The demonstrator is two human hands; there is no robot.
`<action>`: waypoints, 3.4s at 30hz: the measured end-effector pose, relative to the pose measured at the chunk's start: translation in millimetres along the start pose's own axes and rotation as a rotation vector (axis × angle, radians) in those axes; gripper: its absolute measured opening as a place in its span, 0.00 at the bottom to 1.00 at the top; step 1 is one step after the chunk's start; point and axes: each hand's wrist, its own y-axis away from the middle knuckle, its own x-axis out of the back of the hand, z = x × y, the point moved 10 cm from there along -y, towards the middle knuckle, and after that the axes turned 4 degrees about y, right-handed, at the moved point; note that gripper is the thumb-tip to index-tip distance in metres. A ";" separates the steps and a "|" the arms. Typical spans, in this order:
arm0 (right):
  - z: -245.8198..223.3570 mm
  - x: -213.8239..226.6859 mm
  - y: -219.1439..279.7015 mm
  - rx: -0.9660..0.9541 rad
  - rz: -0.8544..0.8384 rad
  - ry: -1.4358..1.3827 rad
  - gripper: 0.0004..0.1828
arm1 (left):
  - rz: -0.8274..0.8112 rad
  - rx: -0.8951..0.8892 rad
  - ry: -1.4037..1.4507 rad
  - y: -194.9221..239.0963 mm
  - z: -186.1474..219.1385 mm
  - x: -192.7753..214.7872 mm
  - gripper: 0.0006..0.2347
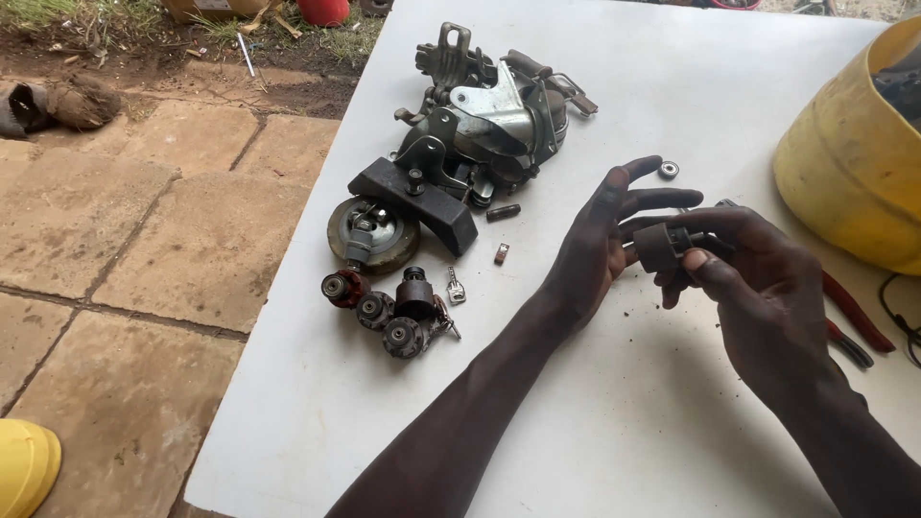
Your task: Disassembling a small mechanical component using a screwdriver and pliers on a workbench.
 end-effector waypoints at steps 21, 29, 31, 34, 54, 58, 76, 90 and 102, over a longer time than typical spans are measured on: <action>-88.2 -266.2 61.2 1.036 -0.722 0.742 0.08 | -0.046 0.057 0.053 -5.1 -7.1 3.6 0.29; -78.0 -273.6 64.6 1.037 -0.653 0.862 0.11 | -0.042 0.026 0.019 -6.0 -4.9 7.9 0.31; -76.3 -273.3 65.5 1.038 -0.644 0.877 0.12 | -0.037 -0.001 0.024 -6.2 -2.4 9.0 0.33; -64.8 -273.9 63.4 0.988 -0.672 0.947 0.11 | -0.031 0.002 0.026 -6.5 -3.7 11.9 0.31; -125.6 -99.2 8.6 0.605 -0.633 0.600 0.11 | -0.115 0.008 0.091 -26.2 -34.9 28.1 0.23; -112.5 -1.6 -25.9 0.516 -0.372 0.760 0.14 | -0.032 0.072 -0.033 -7.6 -7.3 1.6 0.26; -11.6 165.3 -146.6 -0.060 -0.330 1.501 0.31 | -0.072 0.057 -0.221 -16.5 -16.7 10.0 0.29; -18.3 167.5 -139.6 0.309 -0.261 1.596 0.18 | -0.120 0.045 -0.288 -14.2 -17.8 1.0 0.29; 6.8 177.5 -158.4 0.371 -0.166 1.779 0.13 | -0.162 -0.013 -0.343 -10.5 -13.7 -5.1 0.26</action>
